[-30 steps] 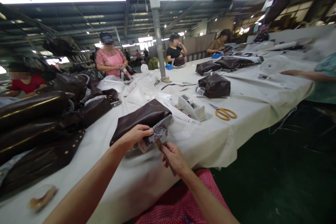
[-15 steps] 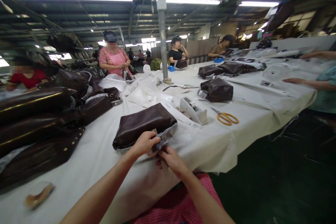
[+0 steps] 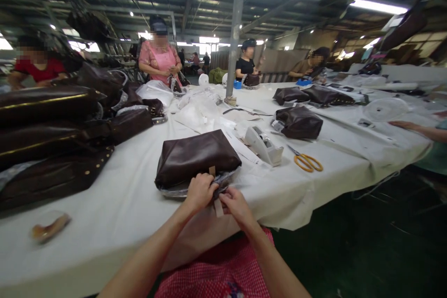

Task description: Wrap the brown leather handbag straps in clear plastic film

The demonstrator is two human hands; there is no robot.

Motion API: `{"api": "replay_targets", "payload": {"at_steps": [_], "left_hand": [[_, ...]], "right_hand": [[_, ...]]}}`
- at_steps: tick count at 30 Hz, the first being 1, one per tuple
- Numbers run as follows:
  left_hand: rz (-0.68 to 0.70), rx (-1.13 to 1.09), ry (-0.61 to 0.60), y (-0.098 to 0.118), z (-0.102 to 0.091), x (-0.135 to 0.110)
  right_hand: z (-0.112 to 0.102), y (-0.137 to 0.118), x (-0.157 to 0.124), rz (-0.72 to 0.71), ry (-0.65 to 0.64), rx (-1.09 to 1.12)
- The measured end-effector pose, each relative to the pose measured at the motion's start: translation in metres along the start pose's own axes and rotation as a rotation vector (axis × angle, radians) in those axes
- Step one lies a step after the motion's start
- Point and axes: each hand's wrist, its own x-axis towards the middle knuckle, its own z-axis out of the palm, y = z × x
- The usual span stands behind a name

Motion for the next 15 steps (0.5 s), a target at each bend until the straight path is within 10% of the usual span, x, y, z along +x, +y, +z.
{"api": "replay_targets", "payload": {"at_steps": [7,15], "left_hand": [[0.007,0.137,0.056,0.002,0.020,-0.006],[0.025,0.114,0.071,-0.002,0.026,-0.007]], "right_hand": [[-0.014,-0.039,-0.010,-0.585,0.261,-0.681],[-0.028,-0.053,0.033,-0.708,-0.176,-0.998]]}}
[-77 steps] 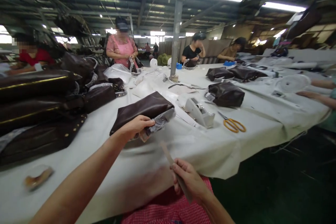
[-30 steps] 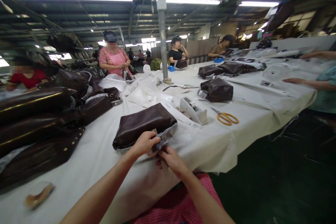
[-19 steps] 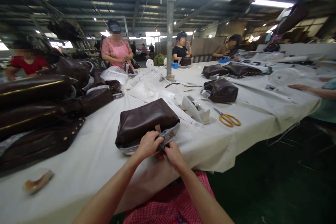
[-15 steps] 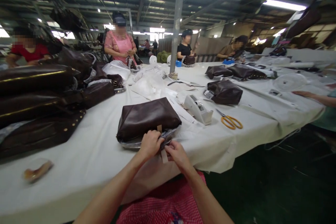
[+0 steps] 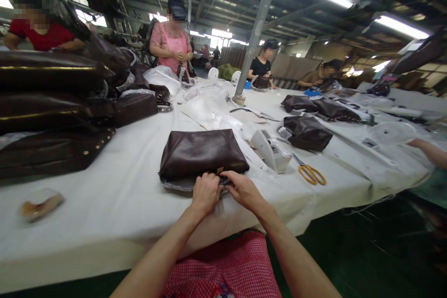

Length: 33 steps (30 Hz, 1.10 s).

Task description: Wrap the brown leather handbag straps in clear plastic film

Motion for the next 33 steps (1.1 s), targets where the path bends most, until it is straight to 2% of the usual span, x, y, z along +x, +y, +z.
{"api": "replay_targets", "payload": {"at_steps": [4,10,12,16,19,23,26,28,31,33], "left_hand": [[-0.013,-0.014,-0.019,0.003,0.000,0.000],[0.004,-0.023,-0.052,0.004,0.000,-0.001],[0.040,-0.012,-0.065,-0.001,0.000,-0.002],[0.198,-0.056,-0.138,-0.016,-0.003,-0.002],[0.215,-0.077,-0.152,-0.019,-0.004,-0.002],[0.134,-0.005,-0.123,-0.011,-0.005,-0.005],[0.131,0.022,-0.105,-0.006,-0.005,-0.008],[0.136,0.030,-0.094,-0.004,-0.005,-0.009],[0.135,0.040,-0.085,-0.003,-0.004,-0.011],[0.136,0.035,-0.075,-0.003,-0.004,-0.012]], "right_hand": [[-0.006,0.004,-0.001,-0.040,-0.108,-0.086],[0.002,0.010,-0.003,-0.008,-0.084,-0.073],[0.005,0.011,-0.004,0.016,-0.072,-0.075],[0.006,0.010,-0.007,0.056,-0.050,-0.055],[0.007,0.009,-0.008,0.118,-0.023,0.081],[0.007,0.007,-0.005,0.310,-0.042,0.490],[0.009,0.001,0.001,0.399,0.090,0.590],[0.010,-0.002,0.005,0.343,0.164,0.501],[0.013,-0.002,0.008,0.169,0.166,0.330],[0.015,0.001,0.008,0.112,0.163,0.287]]}}
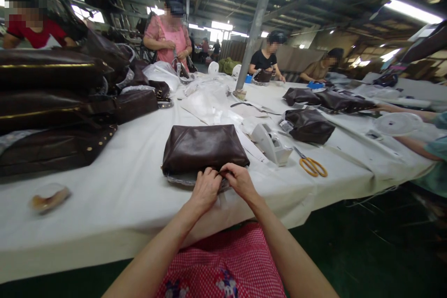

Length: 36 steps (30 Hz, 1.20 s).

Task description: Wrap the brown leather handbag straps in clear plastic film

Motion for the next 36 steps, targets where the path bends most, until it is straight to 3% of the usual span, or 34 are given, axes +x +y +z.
{"api": "replay_targets", "payload": {"at_steps": [10,16,18,22,24,27,29,32,34,36], "left_hand": [[-0.067,-0.233,0.122,-0.007,0.012,0.001],[-0.061,-0.329,0.126,-0.010,0.009,0.002],[-0.037,-0.291,0.106,-0.009,0.005,0.002],[-0.052,-0.267,0.126,-0.007,0.002,0.003],[-0.057,-0.274,0.142,-0.007,0.003,0.003],[-0.071,-0.296,0.158,-0.007,0.006,0.004],[-0.093,-0.316,0.165,-0.008,0.008,0.004],[-0.133,-0.358,0.169,-0.009,0.009,0.004],[-0.161,-0.387,0.168,-0.009,0.009,0.004],[-0.184,-0.407,0.165,-0.010,0.007,0.004]], "right_hand": [[-0.003,0.010,-0.005,0.016,-0.049,0.083],[-0.003,0.013,-0.010,-0.136,-0.056,0.017],[-0.003,0.013,-0.014,-0.185,-0.019,0.000],[-0.007,0.012,-0.040,-0.194,0.178,-0.032],[-0.010,0.013,-0.059,-0.247,0.128,-0.120],[-0.008,0.016,-0.079,-0.393,-0.053,-0.357],[-0.003,0.018,-0.082,-0.423,-0.030,-0.459],[0.007,0.020,-0.075,-0.366,0.013,-0.384],[0.012,0.021,-0.069,-0.272,-0.006,-0.190],[0.018,0.022,-0.066,-0.089,0.022,0.086]]}}
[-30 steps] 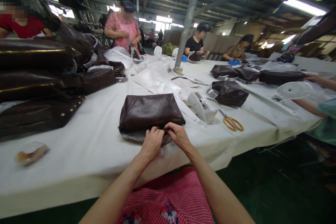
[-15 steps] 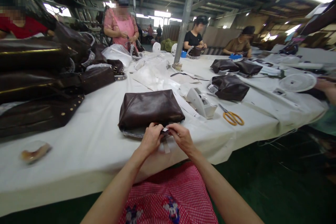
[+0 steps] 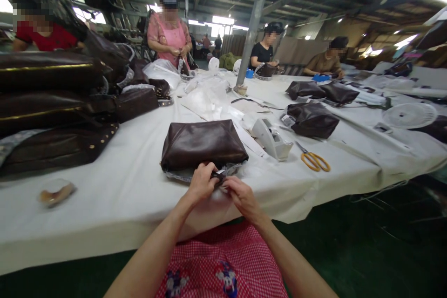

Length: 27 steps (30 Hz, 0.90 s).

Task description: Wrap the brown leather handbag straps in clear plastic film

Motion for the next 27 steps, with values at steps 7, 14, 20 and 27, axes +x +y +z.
{"api": "replay_targets", "payload": {"at_steps": [7,14,20,27], "left_hand": [[-0.035,-0.013,-0.031,0.002,-0.005,0.002],[-0.035,0.054,-0.061,0.009,-0.006,-0.002],[0.010,0.082,-0.098,0.004,-0.006,-0.003],[0.114,0.101,-0.100,0.000,-0.003,-0.008]], "right_hand": [[0.010,-0.002,-0.001,0.311,0.156,0.428],[-0.006,-0.006,0.014,-0.246,0.076,-0.311],[-0.012,-0.003,0.035,-0.353,0.071,-0.414],[-0.015,-0.003,0.035,-0.249,-0.027,-0.279]]}}
